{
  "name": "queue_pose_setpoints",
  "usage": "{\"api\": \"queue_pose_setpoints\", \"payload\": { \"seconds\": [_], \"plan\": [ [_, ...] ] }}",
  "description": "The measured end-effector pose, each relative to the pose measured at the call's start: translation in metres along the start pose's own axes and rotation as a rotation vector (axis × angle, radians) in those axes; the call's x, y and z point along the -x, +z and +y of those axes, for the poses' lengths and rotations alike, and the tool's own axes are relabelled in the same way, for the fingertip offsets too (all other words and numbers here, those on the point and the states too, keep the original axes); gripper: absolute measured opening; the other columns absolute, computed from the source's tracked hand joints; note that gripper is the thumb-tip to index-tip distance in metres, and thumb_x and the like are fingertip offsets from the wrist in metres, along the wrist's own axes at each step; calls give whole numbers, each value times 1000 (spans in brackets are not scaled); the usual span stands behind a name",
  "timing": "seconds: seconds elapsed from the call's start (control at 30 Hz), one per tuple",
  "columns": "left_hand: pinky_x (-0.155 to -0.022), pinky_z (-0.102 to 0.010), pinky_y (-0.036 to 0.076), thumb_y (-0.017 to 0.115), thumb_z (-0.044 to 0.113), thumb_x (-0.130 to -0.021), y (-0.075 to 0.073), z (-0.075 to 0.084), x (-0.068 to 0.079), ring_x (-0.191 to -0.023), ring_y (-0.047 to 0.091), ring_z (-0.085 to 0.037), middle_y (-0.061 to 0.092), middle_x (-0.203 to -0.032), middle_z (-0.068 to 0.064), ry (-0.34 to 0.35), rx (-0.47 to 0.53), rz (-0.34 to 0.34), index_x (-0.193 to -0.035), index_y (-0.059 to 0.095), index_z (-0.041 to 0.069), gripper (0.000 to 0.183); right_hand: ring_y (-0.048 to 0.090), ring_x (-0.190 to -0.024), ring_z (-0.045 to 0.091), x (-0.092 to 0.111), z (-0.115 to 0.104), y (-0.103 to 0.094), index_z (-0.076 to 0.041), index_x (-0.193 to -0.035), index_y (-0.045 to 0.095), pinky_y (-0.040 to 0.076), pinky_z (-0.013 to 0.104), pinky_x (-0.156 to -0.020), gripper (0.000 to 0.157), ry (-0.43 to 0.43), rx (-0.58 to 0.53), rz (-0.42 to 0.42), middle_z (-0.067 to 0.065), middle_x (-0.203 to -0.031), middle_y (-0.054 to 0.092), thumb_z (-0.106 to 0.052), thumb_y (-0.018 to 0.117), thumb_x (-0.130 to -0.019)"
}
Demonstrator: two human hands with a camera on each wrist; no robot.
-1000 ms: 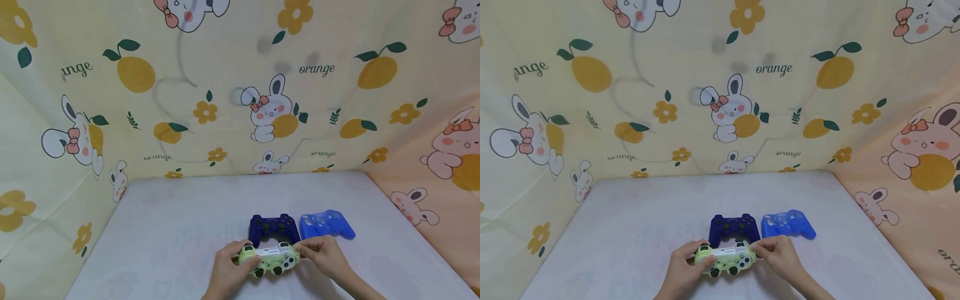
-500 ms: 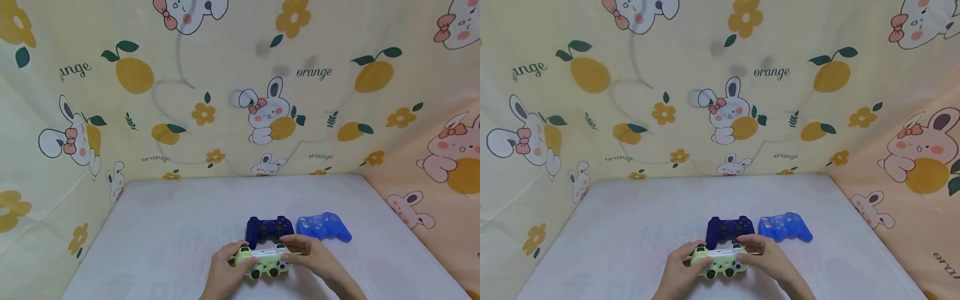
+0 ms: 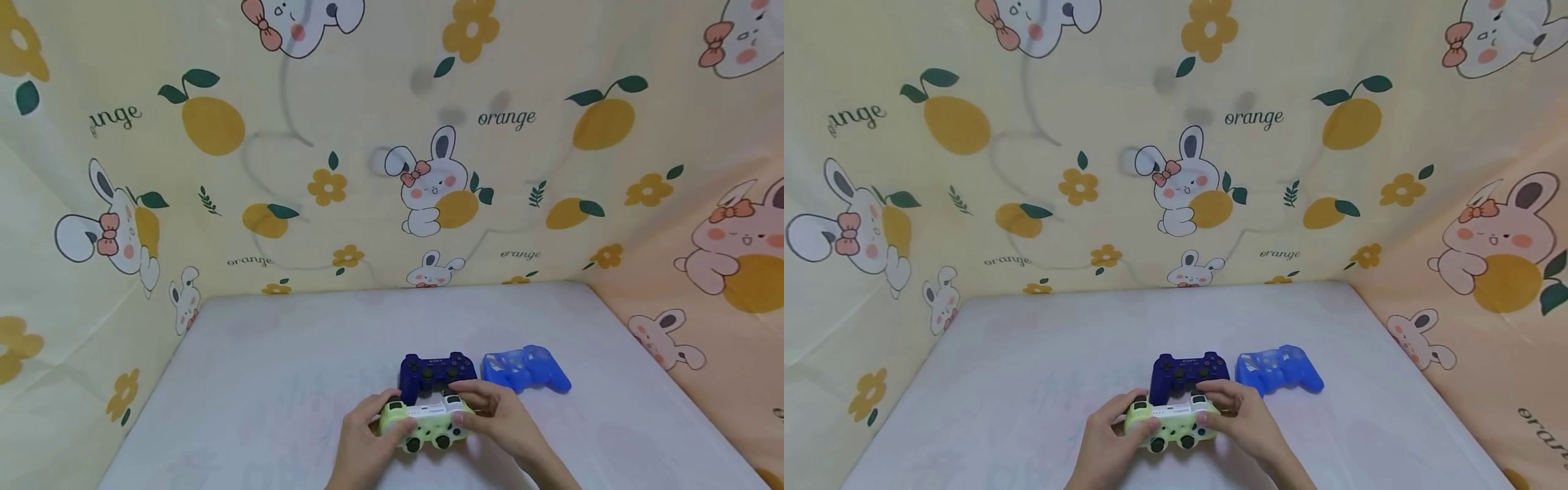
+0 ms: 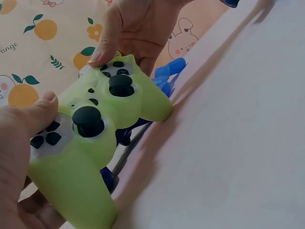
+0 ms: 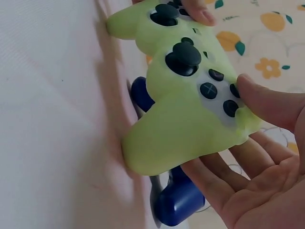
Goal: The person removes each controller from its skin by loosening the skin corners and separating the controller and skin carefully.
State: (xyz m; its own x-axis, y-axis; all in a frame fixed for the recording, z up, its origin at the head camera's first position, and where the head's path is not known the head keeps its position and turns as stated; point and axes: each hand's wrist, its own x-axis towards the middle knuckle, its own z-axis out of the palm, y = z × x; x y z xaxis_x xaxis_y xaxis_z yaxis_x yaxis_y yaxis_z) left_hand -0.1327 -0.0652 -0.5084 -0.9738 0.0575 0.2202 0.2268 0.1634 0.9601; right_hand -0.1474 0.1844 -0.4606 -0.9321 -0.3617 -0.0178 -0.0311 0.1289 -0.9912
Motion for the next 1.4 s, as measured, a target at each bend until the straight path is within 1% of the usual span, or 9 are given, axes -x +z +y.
{"api": "queue_pose_setpoints", "payload": {
  "seconds": [0.27,0.4,0.6,0.73,0.87,1.0,1.13,1.27,1.4],
  "plan": [
    [-83,-26,52,79,45,-81,1,-1,2,-101,60,-14,66,-117,-5,10,-47,9,-128,66,13,59,62,-107,33,-2,3,1,6,-133,54,53,31,-84,52,-58,51,-19,28,-128,57,-10,74,-87],
    [-84,-27,51,77,45,-83,3,-2,3,-101,60,-14,66,-117,-4,63,-61,18,-132,64,14,59,65,-100,30,-4,4,2,7,-134,52,54,33,-83,52,-95,51,-44,30,-125,57,-8,72,-89],
    [-83,-28,51,75,42,-85,8,-3,0,-99,60,-13,67,-113,-3,131,-73,15,-131,65,17,53,66,-96,29,-3,4,-1,6,-131,55,54,33,-80,51,-86,93,-3,23,-117,63,-9,74,-86],
    [-87,-29,50,74,42,-86,8,-2,1,-103,60,-13,67,-114,-2,172,-125,27,-129,65,17,50,66,-95,29,-3,5,-3,6,-128,58,53,33,-81,50,-82,102,1,22,-117,64,-9,76,-85],
    [-89,-31,49,75,42,-86,7,-2,2,-104,60,-11,68,-114,2,191,-175,51,-125,67,21,45,66,-95,30,-3,5,-1,8,-127,57,54,34,-80,50,-79,68,-16,22,-112,65,-8,76,-84],
    [-88,-31,50,77,41,-85,7,-1,3,-102,61,-10,67,-113,8,177,-179,58,-122,68,23,42,65,-96,31,-4,6,0,7,-126,57,54,35,-80,47,-79,48,-24,21,-113,65,-7,75,-85],
    [-88,-31,50,76,42,-86,6,2,2,-103,60,-10,66,-114,8,156,-182,35,-122,67,20,43,65,-98,31,-4,7,2,5,-125,59,55,35,-80,44,-77,48,-14,20,-115,65,-10,75,-87],
    [-89,-32,49,75,44,-86,3,4,0,-105,59,-10,65,-116,9,98,-171,-17,-122,67,19,44,65,-100,30,-3,7,2,3,-127,59,54,35,-81,46,-56,49,5,18,-116,65,-13,75,-87],
    [-83,-30,52,76,43,-85,-4,9,-5,-102,61,-13,65,-117,7,44,-149,-100,-119,68,17,44,64,-100,30,-3,8,3,3,-130,58,53,34,-81,50,-39,58,14,18,-116,66,-12,76,-86]
  ]
}}
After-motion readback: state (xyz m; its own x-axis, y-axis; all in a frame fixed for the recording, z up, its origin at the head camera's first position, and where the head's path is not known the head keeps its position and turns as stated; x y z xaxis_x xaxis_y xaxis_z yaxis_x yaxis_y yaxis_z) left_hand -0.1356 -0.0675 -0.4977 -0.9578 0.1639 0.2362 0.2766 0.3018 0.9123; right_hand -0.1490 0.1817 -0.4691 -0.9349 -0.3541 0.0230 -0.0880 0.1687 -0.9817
